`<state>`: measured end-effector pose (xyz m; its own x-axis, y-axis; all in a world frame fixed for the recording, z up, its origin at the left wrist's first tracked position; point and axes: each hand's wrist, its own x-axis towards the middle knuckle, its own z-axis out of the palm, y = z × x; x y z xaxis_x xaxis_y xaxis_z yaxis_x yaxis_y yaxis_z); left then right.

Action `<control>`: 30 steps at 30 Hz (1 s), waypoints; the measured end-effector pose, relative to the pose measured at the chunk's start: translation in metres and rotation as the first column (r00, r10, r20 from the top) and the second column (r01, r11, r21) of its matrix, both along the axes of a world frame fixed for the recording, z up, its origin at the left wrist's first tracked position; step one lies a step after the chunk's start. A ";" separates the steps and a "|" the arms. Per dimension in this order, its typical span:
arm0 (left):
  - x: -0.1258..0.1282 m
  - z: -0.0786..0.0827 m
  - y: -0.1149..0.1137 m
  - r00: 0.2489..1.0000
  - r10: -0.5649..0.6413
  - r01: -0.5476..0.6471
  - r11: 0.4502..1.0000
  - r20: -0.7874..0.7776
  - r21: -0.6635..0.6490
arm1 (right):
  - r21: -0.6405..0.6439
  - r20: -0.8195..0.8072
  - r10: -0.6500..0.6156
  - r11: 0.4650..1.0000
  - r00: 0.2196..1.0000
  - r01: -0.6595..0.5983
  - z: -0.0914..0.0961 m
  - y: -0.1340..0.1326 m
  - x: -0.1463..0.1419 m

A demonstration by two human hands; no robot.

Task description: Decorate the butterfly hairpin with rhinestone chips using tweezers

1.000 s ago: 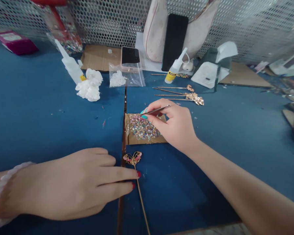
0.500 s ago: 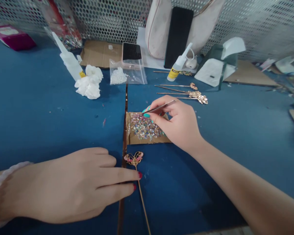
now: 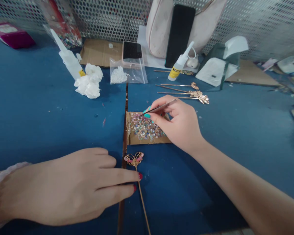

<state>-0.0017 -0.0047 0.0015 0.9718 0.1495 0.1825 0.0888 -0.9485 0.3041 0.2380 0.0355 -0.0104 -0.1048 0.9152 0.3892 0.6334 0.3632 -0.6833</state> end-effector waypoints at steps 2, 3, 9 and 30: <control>0.000 0.000 0.000 1.000 0.003 -0.003 1.000 0.003 0.001 | 0.006 -0.005 -0.002 1.000 1.000 0.002 0.000 0.000 0.000; 0.000 0.000 -0.001 1.000 0.003 -0.003 1.000 0.004 0.001 | 0.008 -0.007 -0.001 1.000 1.000 0.001 0.000 0.000 0.000; -0.002 0.001 -0.002 1.000 0.006 -0.006 1.000 -0.003 0.011 | 0.007 -0.005 0.011 1.000 1.000 -0.011 0.001 -0.001 -0.001; -0.001 0.002 -0.001 1.000 0.003 -0.003 1.000 -0.001 -0.005 | 0.156 0.186 -0.120 0.983 0.975 0.091 0.008 -0.014 -0.012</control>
<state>-0.0025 -0.0054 0.0038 0.9716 0.1529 0.1807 0.0915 -0.9467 0.3088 0.2262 0.0214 -0.0019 -0.0971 0.8599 0.5012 0.7888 0.3736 -0.4881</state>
